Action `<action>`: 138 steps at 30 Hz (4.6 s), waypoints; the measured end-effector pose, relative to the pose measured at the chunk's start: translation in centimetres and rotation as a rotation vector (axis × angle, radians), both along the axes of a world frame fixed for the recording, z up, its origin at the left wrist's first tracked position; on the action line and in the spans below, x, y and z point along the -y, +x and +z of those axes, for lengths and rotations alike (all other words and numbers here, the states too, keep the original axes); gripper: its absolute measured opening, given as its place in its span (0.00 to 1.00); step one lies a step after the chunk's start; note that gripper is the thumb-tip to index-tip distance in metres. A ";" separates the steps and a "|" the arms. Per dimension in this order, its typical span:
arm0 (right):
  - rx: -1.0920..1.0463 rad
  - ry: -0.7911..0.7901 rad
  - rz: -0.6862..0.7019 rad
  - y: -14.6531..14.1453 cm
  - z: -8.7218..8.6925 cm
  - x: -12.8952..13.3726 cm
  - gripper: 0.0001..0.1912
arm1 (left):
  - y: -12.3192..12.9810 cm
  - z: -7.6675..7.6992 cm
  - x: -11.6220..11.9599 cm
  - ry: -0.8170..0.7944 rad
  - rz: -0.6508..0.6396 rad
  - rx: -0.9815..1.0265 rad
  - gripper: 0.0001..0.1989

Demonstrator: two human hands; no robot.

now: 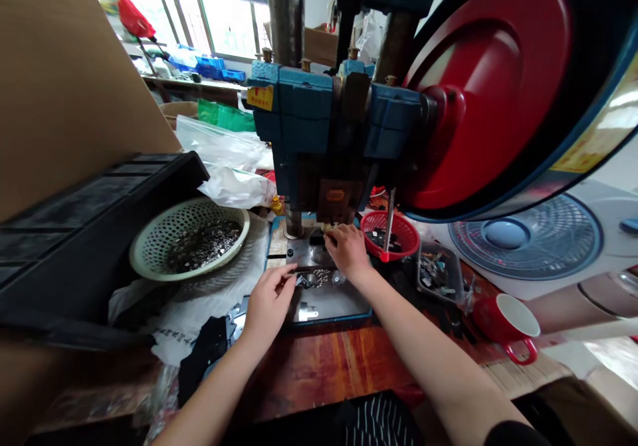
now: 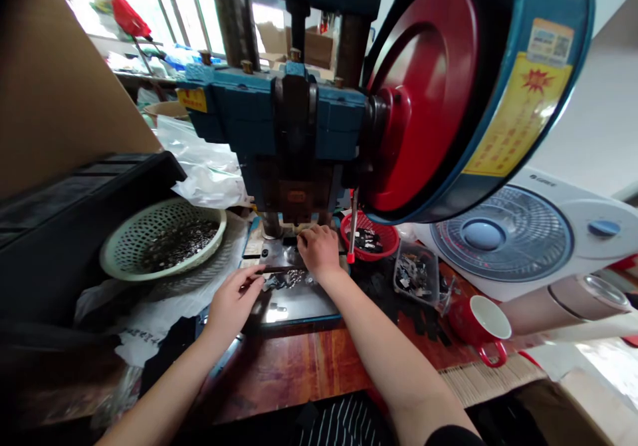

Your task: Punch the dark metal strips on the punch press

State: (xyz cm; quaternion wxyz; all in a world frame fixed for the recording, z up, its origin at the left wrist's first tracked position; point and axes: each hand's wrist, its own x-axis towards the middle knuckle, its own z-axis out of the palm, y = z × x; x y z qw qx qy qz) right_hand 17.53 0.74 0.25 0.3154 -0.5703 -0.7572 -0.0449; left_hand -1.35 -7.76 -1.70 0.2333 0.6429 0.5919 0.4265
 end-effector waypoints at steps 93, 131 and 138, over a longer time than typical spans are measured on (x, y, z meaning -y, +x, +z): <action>-1.023 -0.257 -0.019 5.4 -4.2 7.1 0.23 | -1.9 -3.0 3.7 0.195 -0.298 -0.622 0.18; 0.161 -0.246 0.116 0.1 -2.9 7.3 0.08 | -0.8 -4.3 4.6 0.232 -0.175 -0.737 0.21; -0.051 -0.224 0.050 0.5 -2.5 6.3 0.09 | -0.6 -4.8 5.0 0.258 -0.051 -0.710 0.26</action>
